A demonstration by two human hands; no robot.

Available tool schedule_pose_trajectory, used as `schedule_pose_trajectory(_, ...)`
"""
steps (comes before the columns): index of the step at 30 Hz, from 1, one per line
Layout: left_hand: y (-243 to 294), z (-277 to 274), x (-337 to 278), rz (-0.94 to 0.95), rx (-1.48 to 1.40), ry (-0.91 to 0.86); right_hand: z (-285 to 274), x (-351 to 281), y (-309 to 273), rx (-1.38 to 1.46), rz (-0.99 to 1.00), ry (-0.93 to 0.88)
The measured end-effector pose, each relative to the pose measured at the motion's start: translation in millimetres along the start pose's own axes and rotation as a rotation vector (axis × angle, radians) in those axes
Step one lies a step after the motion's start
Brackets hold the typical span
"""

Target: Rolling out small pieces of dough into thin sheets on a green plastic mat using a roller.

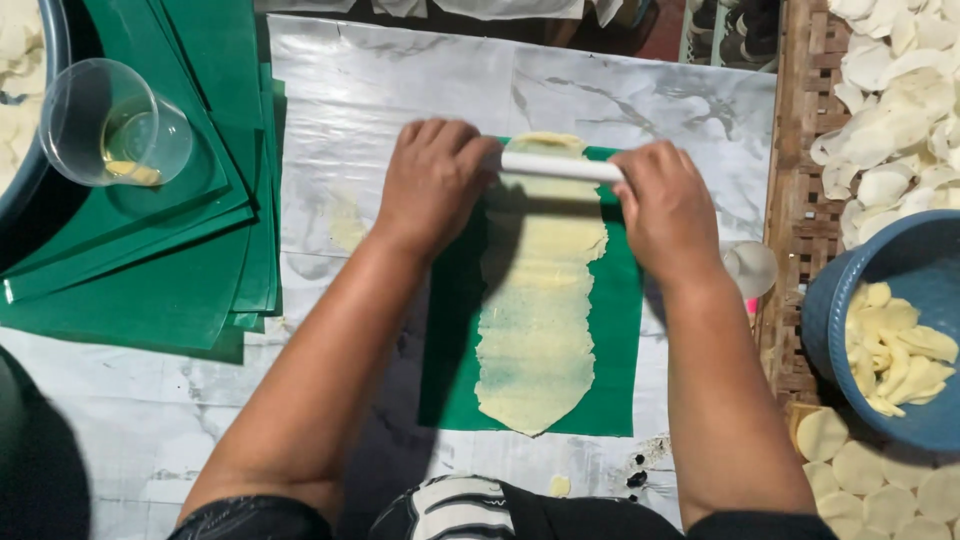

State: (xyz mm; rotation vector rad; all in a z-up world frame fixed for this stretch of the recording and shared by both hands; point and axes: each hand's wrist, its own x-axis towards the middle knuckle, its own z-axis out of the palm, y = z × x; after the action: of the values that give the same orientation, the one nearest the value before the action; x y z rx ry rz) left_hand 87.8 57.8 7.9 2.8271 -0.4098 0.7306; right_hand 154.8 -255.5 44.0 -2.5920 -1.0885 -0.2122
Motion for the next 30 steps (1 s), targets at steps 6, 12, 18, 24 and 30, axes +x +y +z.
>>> schedule_pose_trajectory(6,81.6,-13.4,-83.9,-0.204,-0.03,0.089,6.0,-80.3,-90.0,-0.05,0.258,0.03)
schedule_pose_trajectory(12,99.9,-23.5,-53.9,-0.438,-0.114,-0.239,44.4,-64.4,-80.1,-0.2,0.299,0.029)
schedule_pose_trajectory(18,56.4,12.6,5.4,-0.525,-0.022,-0.331,44.3,15.1,-48.1,-0.114,0.454,-0.161)
schedule_pose_trajectory(24,17.6,17.8,61.1,-0.618,-0.009,-0.478,30.6,73.2,-34.6,-0.087,0.485,-0.182)
schedule_pose_trajectory(30,40.8,5.3,19.5,-0.562,0.017,-0.36,35.0,26.9,-58.0,-0.159,0.405,-0.14)
